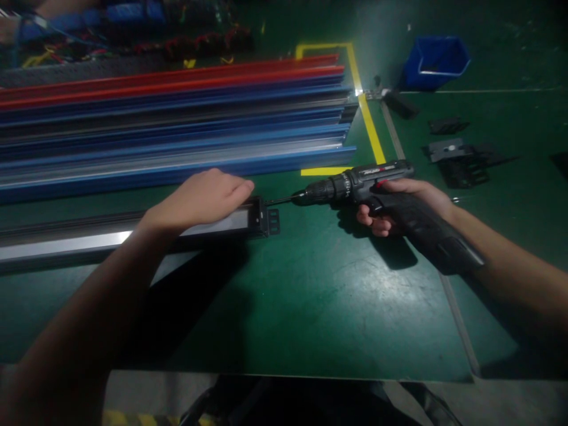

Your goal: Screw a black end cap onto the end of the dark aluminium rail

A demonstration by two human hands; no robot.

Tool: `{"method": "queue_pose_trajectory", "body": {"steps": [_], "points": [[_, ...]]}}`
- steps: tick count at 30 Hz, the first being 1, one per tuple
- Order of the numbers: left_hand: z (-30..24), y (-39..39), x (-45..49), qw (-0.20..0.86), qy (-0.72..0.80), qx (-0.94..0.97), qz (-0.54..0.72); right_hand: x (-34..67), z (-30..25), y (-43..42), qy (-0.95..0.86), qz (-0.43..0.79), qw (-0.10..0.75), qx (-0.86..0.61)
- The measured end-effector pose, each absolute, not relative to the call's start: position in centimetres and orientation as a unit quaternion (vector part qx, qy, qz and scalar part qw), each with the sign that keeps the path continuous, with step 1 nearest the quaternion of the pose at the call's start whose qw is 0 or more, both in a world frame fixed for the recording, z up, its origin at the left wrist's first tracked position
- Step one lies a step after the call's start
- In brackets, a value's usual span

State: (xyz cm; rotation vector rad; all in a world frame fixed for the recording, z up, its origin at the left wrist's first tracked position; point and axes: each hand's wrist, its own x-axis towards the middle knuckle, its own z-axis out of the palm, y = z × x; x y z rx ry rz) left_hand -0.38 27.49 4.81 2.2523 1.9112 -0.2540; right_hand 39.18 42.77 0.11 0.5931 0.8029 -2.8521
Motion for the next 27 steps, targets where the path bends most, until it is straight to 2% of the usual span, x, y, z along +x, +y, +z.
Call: {"method": "queue_pose_trajectory", "body": {"steps": [27], "points": [[6.0,27.4,0.9,0.118,0.653,0.744,-0.082,39.0,0.3,42.8,0.228,-0.949,0.055,0.21]]}}
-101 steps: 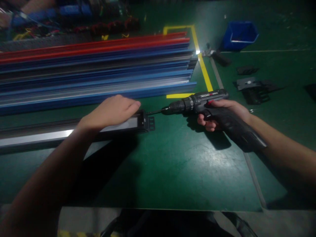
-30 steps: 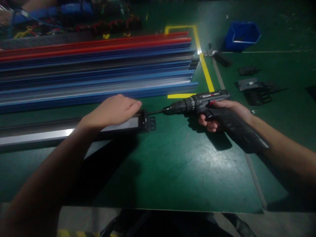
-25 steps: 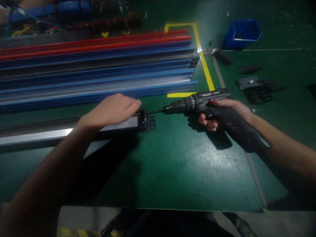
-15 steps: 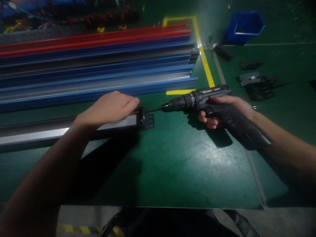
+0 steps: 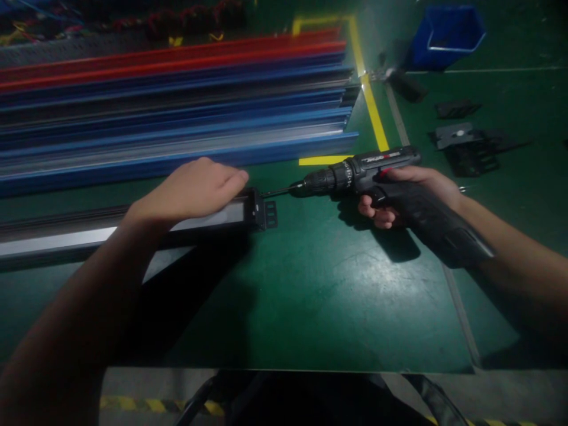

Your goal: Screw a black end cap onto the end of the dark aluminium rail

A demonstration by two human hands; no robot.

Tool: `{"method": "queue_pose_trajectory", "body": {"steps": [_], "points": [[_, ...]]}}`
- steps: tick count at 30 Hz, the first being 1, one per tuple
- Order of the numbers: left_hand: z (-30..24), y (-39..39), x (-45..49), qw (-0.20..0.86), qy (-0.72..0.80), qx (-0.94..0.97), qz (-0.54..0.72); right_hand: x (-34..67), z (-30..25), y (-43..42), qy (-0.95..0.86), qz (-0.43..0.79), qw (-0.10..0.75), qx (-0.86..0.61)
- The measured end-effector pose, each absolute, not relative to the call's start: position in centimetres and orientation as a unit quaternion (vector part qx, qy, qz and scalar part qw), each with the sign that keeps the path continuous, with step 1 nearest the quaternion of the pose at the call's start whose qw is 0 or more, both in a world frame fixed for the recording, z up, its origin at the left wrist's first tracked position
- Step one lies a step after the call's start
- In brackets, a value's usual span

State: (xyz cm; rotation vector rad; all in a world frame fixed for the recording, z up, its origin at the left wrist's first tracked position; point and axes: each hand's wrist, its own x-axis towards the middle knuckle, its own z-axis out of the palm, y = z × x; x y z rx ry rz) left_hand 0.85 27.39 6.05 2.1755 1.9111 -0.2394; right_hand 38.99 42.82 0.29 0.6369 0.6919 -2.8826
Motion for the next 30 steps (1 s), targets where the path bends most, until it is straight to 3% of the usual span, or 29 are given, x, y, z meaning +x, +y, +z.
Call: {"method": "queue_pose_trajectory", "body": {"steps": [30], "points": [[5.3,27.5,0.0,0.107,0.649,0.751,-0.066,39.2,0.5,42.7,0.245,-0.939,0.056,0.234]]}}
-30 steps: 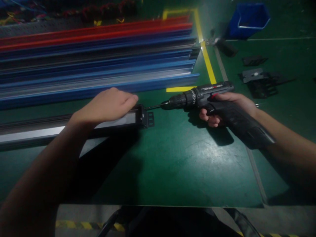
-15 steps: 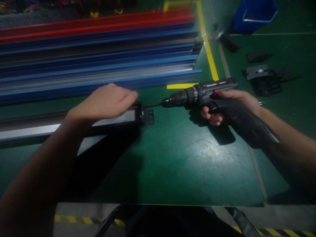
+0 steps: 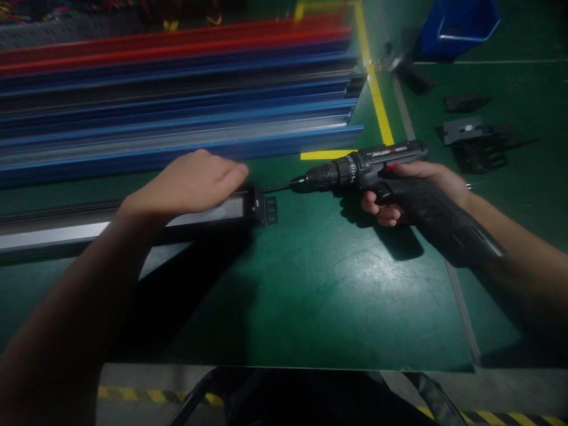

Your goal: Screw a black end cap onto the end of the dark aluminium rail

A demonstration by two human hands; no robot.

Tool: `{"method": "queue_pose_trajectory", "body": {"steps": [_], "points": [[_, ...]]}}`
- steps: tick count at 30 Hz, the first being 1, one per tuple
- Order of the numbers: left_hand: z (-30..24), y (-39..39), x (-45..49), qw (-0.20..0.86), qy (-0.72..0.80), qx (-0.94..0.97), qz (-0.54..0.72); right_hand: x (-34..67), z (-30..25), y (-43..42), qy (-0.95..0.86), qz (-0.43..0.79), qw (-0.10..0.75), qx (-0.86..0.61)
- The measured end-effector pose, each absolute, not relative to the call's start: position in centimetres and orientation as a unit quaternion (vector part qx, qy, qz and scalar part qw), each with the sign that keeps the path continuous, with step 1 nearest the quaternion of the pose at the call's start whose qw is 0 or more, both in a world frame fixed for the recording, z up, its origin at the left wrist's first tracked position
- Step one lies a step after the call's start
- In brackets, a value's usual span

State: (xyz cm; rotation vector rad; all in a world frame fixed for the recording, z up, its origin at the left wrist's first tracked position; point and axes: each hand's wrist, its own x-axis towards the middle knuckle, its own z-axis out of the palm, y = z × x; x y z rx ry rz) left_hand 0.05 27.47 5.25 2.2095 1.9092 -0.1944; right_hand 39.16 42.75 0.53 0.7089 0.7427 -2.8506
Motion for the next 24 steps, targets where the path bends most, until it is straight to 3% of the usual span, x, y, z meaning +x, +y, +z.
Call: {"method": "queue_pose_trajectory", "body": {"steps": [24], "points": [[5.45,27.4,0.12,0.113,0.656,0.743,-0.063,39.01,0.29,42.85,0.261,-0.94,0.055,0.215]]}}
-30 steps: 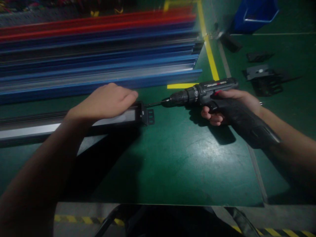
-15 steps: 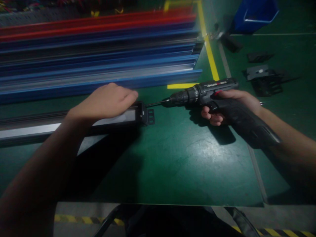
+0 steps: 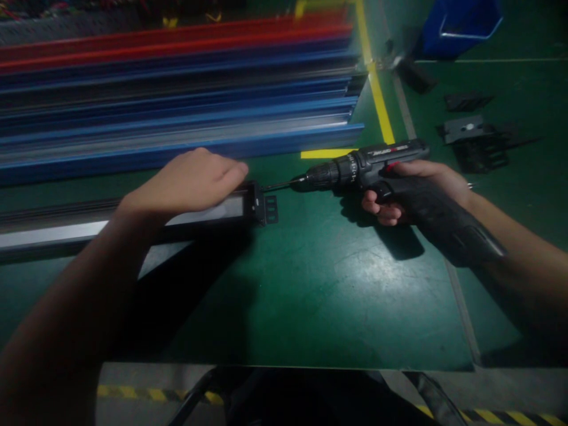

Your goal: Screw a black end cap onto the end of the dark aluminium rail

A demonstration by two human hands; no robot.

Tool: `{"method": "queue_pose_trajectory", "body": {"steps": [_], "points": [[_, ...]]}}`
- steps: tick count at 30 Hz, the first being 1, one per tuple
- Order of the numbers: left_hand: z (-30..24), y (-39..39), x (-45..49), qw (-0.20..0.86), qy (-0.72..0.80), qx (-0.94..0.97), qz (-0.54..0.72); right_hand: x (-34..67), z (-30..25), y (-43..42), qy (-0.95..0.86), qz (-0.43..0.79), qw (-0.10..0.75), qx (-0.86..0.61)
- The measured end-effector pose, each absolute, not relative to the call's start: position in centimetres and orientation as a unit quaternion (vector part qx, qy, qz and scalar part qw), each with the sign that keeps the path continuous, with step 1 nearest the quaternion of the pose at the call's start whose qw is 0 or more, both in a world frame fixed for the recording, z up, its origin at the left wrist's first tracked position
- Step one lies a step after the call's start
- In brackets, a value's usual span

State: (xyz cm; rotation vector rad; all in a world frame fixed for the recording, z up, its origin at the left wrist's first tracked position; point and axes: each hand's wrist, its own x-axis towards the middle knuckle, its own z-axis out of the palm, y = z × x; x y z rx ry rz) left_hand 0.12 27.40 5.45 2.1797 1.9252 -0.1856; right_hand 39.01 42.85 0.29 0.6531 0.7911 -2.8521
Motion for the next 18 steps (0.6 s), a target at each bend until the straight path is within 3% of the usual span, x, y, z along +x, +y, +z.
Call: {"method": "queue_pose_trajectory", "body": {"steps": [18], "points": [[5.4,27.4,0.3,0.109,0.672,0.728,-0.086,38.6,1.4,42.0,0.306,-0.895,0.001,0.326]]}}
